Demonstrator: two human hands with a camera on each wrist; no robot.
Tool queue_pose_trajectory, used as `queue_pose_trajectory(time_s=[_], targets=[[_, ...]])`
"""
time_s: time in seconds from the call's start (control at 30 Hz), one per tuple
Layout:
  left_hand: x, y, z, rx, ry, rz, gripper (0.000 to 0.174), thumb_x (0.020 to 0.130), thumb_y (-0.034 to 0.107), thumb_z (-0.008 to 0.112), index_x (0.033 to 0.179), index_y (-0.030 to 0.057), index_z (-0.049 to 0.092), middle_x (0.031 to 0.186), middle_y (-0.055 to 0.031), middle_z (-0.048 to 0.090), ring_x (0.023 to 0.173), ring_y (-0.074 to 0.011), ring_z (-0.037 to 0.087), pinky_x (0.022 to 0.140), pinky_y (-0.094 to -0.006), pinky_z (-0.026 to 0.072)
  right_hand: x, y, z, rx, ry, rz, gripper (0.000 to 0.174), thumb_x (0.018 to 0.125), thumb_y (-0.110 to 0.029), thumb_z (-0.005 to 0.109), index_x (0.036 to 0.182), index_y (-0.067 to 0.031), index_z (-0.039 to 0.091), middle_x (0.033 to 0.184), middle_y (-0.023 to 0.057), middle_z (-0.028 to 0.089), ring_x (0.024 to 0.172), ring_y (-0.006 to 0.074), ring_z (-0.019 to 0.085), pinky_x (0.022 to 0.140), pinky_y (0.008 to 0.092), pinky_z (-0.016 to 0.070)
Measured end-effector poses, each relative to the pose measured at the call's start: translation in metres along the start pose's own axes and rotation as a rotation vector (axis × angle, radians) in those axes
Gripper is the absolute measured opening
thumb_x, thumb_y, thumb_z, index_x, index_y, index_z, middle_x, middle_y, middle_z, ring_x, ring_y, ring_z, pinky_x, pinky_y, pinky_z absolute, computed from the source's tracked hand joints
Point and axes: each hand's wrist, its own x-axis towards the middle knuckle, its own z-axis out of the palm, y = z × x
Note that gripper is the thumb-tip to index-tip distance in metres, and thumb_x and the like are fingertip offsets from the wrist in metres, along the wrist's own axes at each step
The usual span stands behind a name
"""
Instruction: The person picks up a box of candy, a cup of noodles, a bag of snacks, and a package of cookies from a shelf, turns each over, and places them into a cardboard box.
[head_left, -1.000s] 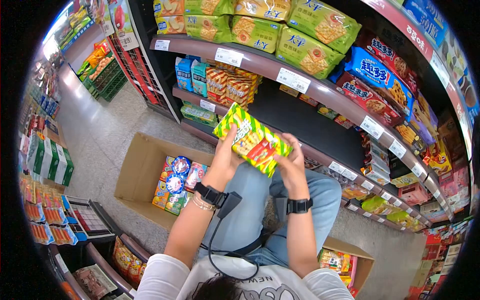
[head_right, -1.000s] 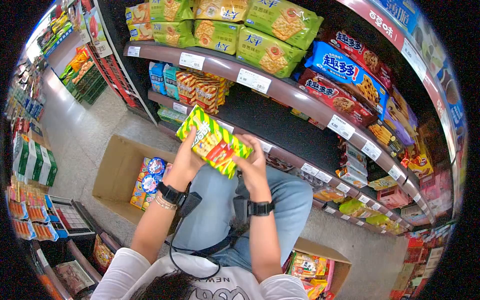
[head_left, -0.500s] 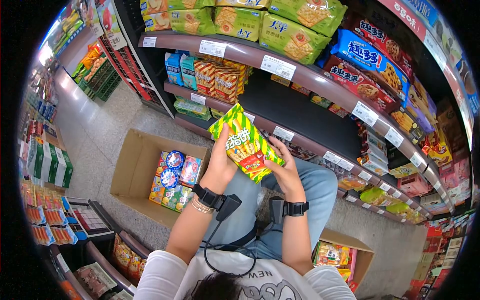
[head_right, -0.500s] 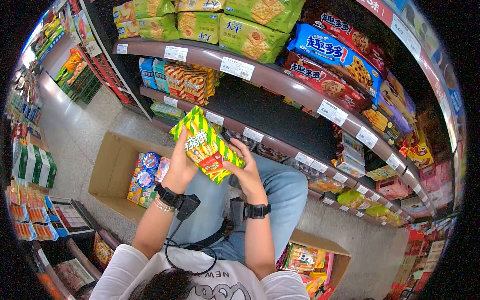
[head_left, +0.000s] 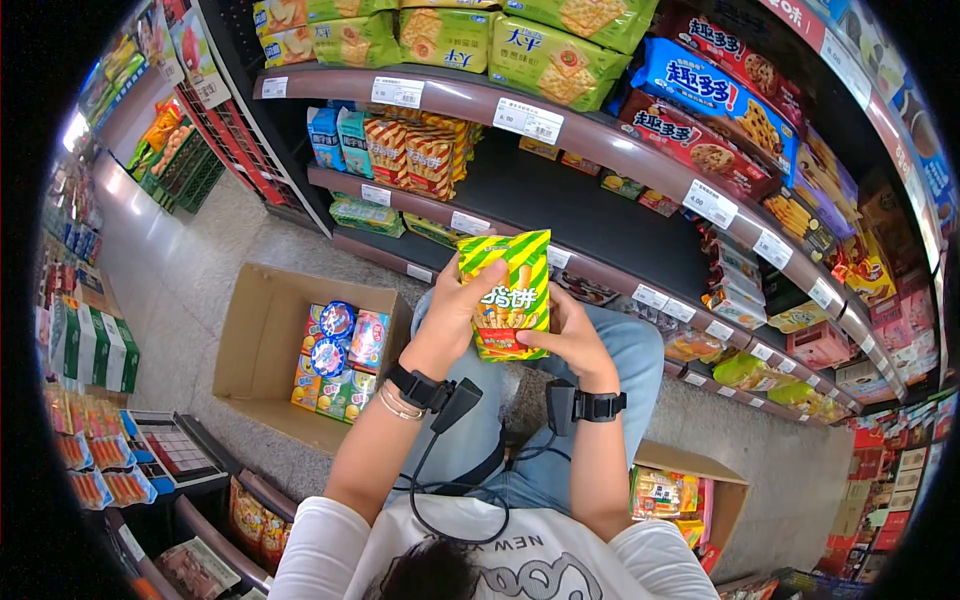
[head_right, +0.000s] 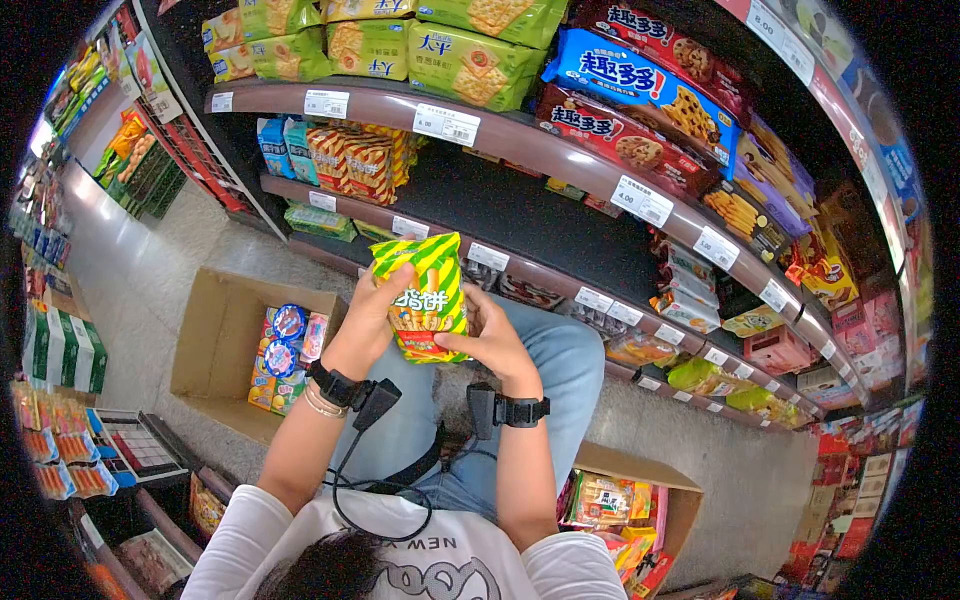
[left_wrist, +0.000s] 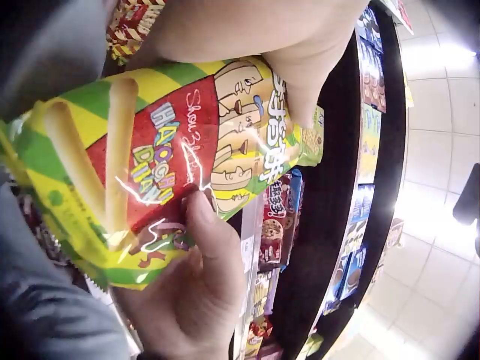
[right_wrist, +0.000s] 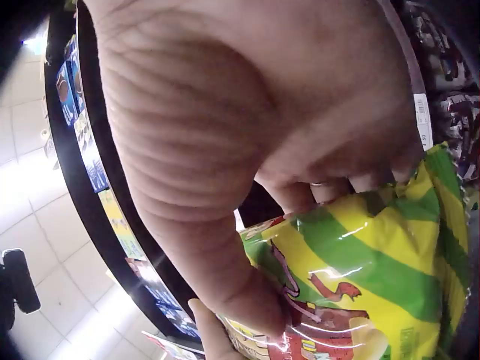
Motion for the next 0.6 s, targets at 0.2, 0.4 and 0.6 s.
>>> queue_pose_trajectory(time_s=[0.2,0.4,0.6], targets=[[0.005,0.000,0.005,0.080,0.088,0.062,0.053,0.080,0.023,0.072,0.122,0.0005,0.048,0.112,-0.0088,0.056,0.099,-0.0162,0.056,0.083,-0.0293,0.0470,0.000,0.007,0.003,-0.087,0.127,-0.113,0.065,0.069,0.001,0.075,0.125,0.0011,0.042,0.117,0.0083,0.053,0.108,0.0147,0.052,0.093,0.0292,0.0416],[-0.004,-0.025,0.011,0.723,0.140,0.343,0.073,0.075,0.026,0.075,0.132,0.0008,0.040,0.125,-0.0114,0.043,0.113,-0.0213,0.044,0.091,-0.0338,0.0411,0.009,0.016,0.023,-0.337,0.391,-0.358,0.068,0.069,-0.003,0.074,0.127,0.0014,0.038,0.119,0.0098,0.050,0.111,0.0176,0.049,0.094,0.0313,0.0401],[-0.003,-0.013,0.009,0.369,0.012,0.162,0.063,0.075,0.014,0.075,0.127,0.0014,0.042,0.111,-0.0072,0.056,0.099,-0.0138,0.054,0.086,-0.0291,0.0443,0.002,0.013,0.030,-0.145,0.232,-0.331,0.064,0.080,-0.007,0.068,0.135,-0.0023,0.036,0.137,0.0137,0.039,0.129,0.0236,0.036,0.106,0.0372,0.0298]])
